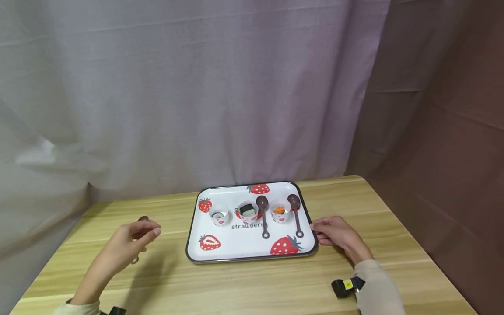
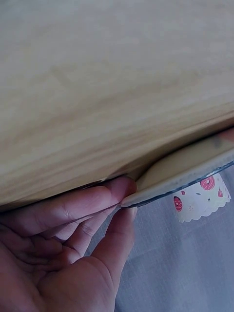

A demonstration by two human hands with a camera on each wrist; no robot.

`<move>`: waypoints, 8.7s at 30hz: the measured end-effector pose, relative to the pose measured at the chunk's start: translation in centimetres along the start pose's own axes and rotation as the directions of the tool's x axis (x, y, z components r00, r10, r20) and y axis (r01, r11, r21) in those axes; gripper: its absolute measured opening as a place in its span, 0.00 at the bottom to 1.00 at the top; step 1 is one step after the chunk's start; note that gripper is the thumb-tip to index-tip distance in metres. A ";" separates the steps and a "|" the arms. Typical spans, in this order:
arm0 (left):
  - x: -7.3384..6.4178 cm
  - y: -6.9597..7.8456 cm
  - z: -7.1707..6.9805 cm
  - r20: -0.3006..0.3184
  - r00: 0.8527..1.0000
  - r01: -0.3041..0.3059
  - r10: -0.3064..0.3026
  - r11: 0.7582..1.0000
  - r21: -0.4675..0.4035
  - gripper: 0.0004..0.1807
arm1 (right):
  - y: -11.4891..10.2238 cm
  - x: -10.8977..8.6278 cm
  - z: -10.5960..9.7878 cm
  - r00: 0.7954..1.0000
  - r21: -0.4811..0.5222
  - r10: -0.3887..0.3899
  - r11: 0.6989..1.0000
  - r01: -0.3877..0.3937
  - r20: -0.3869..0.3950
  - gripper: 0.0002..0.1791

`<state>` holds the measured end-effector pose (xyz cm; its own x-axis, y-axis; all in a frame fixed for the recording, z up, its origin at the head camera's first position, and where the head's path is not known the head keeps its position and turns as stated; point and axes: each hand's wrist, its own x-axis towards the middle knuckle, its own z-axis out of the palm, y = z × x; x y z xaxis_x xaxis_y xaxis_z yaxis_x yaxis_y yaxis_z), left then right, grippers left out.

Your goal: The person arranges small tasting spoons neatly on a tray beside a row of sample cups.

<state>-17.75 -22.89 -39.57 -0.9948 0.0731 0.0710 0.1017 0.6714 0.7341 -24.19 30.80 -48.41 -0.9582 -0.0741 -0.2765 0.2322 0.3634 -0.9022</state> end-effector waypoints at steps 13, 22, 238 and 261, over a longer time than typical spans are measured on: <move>1.1 -5.3 -2.0 0.028 0.995 0.091 -0.094 0.992 0.086 0.21 | 0.0 0.3 0.0 1.000 -0.039 0.009 0.999 -0.009 0.006 0.28; 0.9 -8.9 -3.3 0.104 0.973 0.201 -0.208 0.977 0.077 0.22 | -0.1 0.5 0.5 1.000 -0.010 -0.007 1.000 0.007 0.014 0.27; 6.8 5.4 14.3 0.137 0.987 0.112 -0.087 0.976 -0.186 0.03 | -0.1 -0.1 0.2 0.999 0.032 0.036 0.999 -0.036 -0.017 0.23; 6.9 5.2 15.9 0.071 0.995 0.074 -0.070 0.996 -0.045 0.10 | -0.2 -0.1 0.3 1.000 0.000 -0.006 1.000 0.006 -0.010 0.28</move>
<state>-23.98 -7.15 -45.98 -0.9966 0.0777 -0.0290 0.0277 0.6407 0.7673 -24.12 30.47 -48.35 -0.9611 -0.0666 -0.2679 0.2267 0.3632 -0.9037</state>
